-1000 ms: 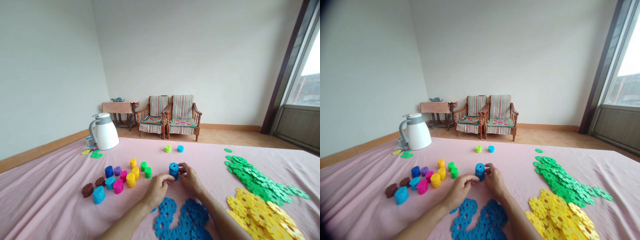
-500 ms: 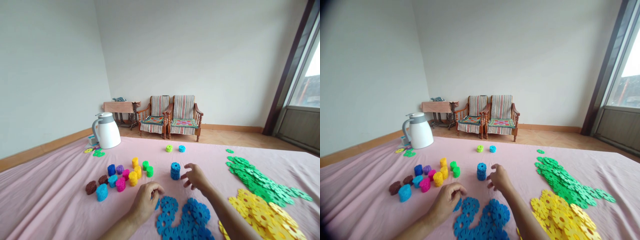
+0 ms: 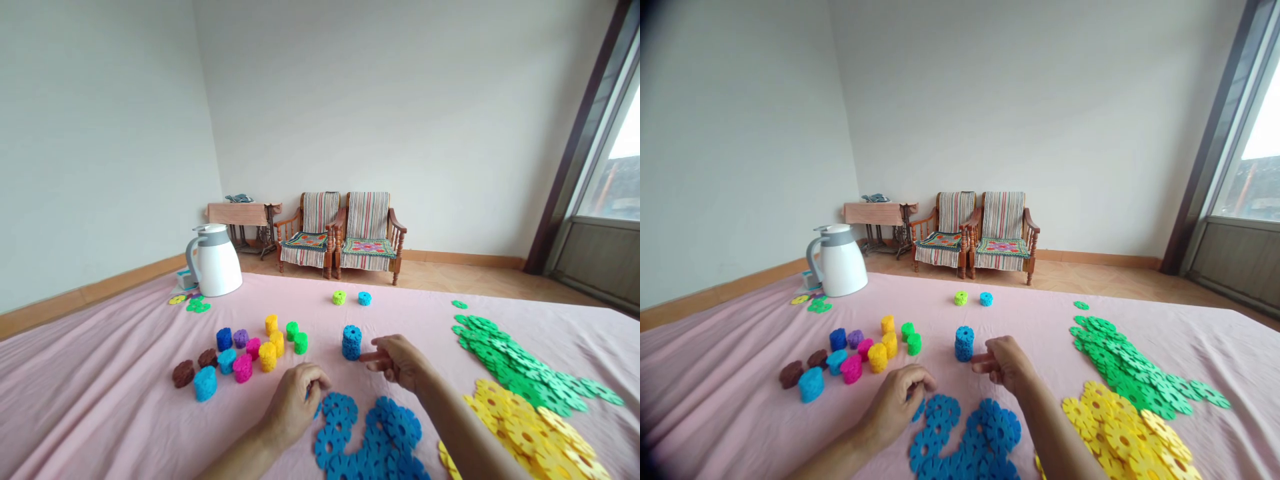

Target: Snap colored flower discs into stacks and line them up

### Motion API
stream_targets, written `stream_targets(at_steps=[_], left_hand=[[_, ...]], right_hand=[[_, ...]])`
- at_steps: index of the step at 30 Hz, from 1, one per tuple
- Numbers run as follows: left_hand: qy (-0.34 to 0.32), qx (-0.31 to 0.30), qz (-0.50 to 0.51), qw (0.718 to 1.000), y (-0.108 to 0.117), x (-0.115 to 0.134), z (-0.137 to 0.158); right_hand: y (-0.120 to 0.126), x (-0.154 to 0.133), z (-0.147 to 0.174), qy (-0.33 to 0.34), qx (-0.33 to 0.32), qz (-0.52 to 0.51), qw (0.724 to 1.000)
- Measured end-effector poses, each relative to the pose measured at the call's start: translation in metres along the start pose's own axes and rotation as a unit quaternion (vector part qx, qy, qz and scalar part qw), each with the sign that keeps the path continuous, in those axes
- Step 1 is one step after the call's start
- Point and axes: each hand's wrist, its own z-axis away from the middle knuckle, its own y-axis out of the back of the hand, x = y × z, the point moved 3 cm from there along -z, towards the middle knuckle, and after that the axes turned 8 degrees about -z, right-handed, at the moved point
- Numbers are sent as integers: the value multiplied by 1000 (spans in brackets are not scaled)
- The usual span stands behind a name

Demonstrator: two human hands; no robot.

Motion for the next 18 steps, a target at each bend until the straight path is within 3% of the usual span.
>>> stream_targets(at_steps=[18], left_hand=[[1, -14, -2, 1000, -3, -4, -1]], right_hand=[[-15, 3, -5, 18, -10, -12, 1000]])
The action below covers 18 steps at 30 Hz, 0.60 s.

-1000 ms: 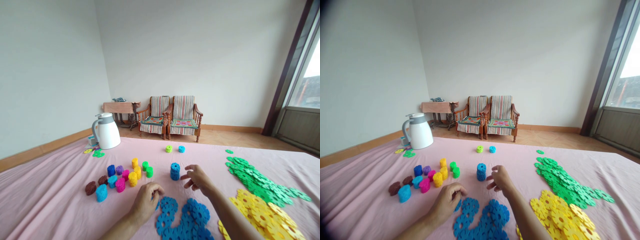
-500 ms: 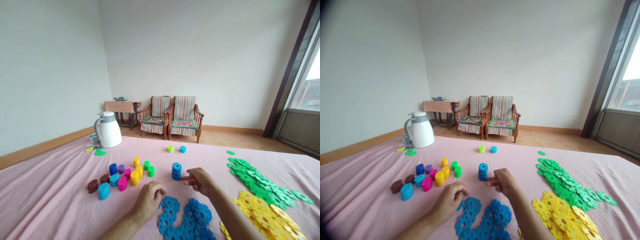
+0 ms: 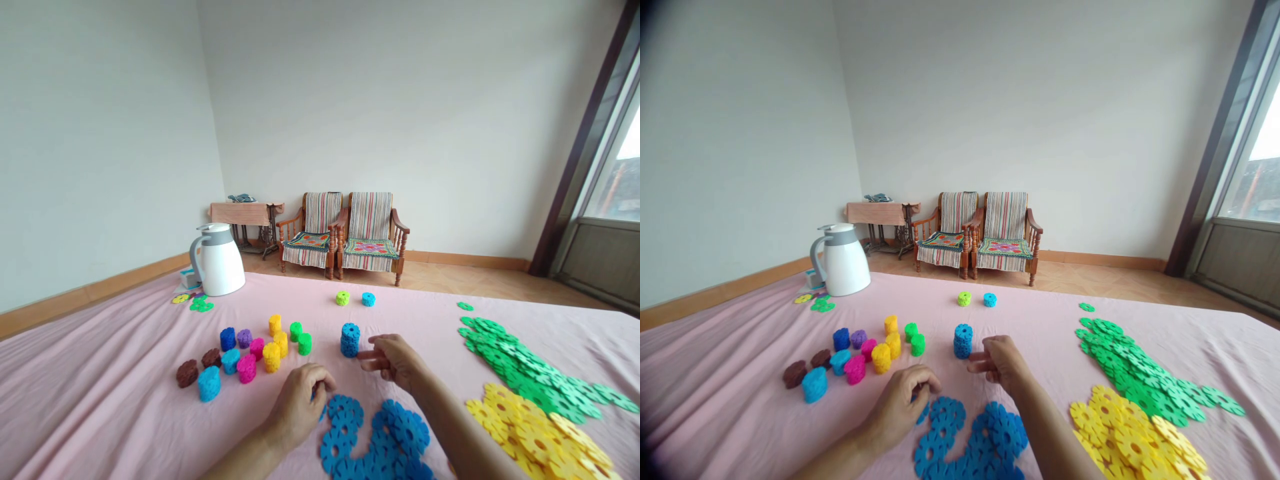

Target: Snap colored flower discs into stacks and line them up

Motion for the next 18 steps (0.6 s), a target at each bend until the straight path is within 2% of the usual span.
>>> stream_targets(at_steps=[9, 18], left_hand=[[7, -15, -2, 1000, 1, 0, 0], [15, -14, 12, 1000, 1, 0, -1]], right_hand=[[-18, -2, -12, -1, -18, 31, 999], [-10, -4, -17, 20, 16, 27, 999]])
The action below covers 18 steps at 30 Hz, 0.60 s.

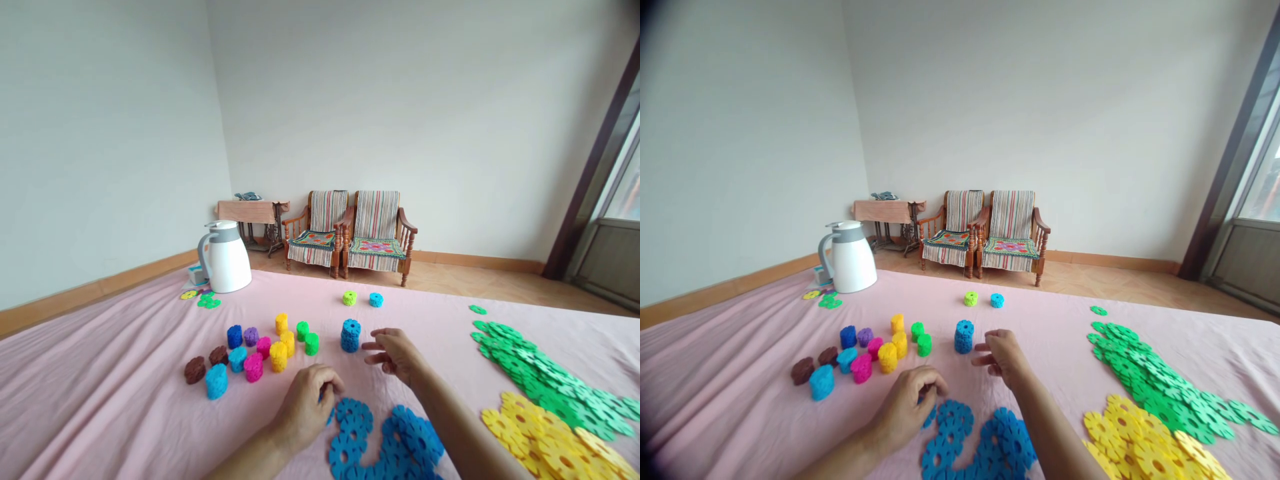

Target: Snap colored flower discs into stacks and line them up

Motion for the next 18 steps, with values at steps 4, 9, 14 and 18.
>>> stream_targets(at_steps=[4, 9, 14, 18], left_hand=[[1, 0, 3, 1000, 0, 0, 0], [2, -4, 2, 1000, 0, -1, 0], [0, -6, -1, 1000, 0, -2, -1], [-3, -5, -7, 1000, 0, -2, 0]], right_hand=[[-2, 1, -1, -10, -5, -19, 1000], [-4, 4, -1, -8, -5, -35, 999], [-7, 5, -4, -6, -12, -33, 999], [-13, 4, -8, -2, -19, -25, 1000]])
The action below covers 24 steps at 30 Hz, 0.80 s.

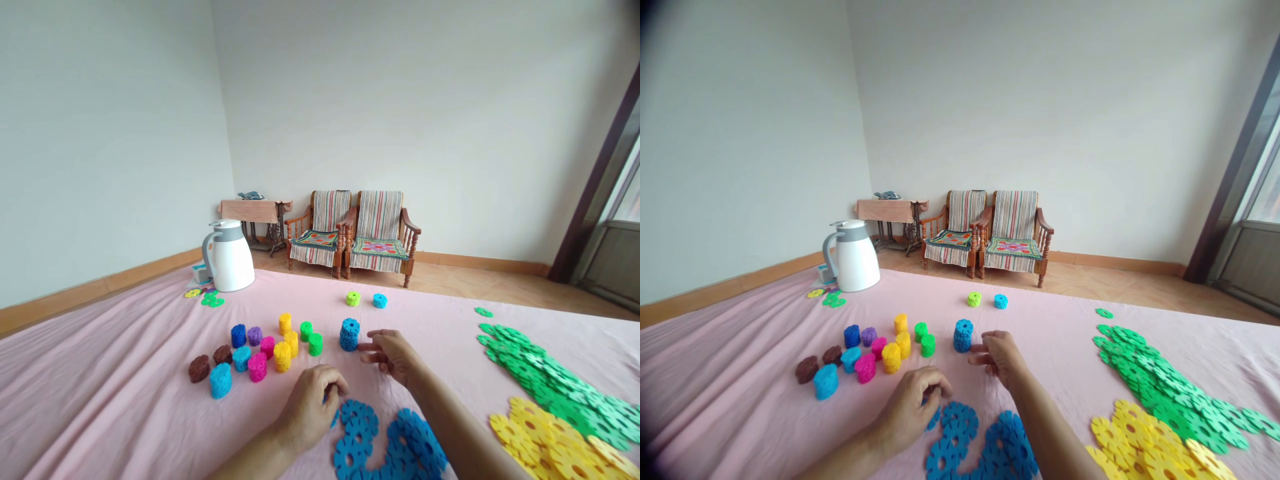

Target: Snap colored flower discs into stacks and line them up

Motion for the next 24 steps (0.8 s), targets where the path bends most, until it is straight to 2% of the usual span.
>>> stream_targets(at_steps=[11, 17, 21, 24], left_hand=[[1, -4, -4, 1000, 2, 2, 0], [-4, -4, -4, 1000, 2, 1, 1], [-3, -4, -2, 1000, 2, 0, 0], [-2, -8, 2, 1000, 1, 0, 0]], right_hand=[[-25, 3, -9, 25, -19, 43, 999], [-33, 5, -13, 73, -26, 122, 989], [-35, 6, -14, 140, 0, 224, 965], [-38, 5, -12, 215, 41, 309, 925]])
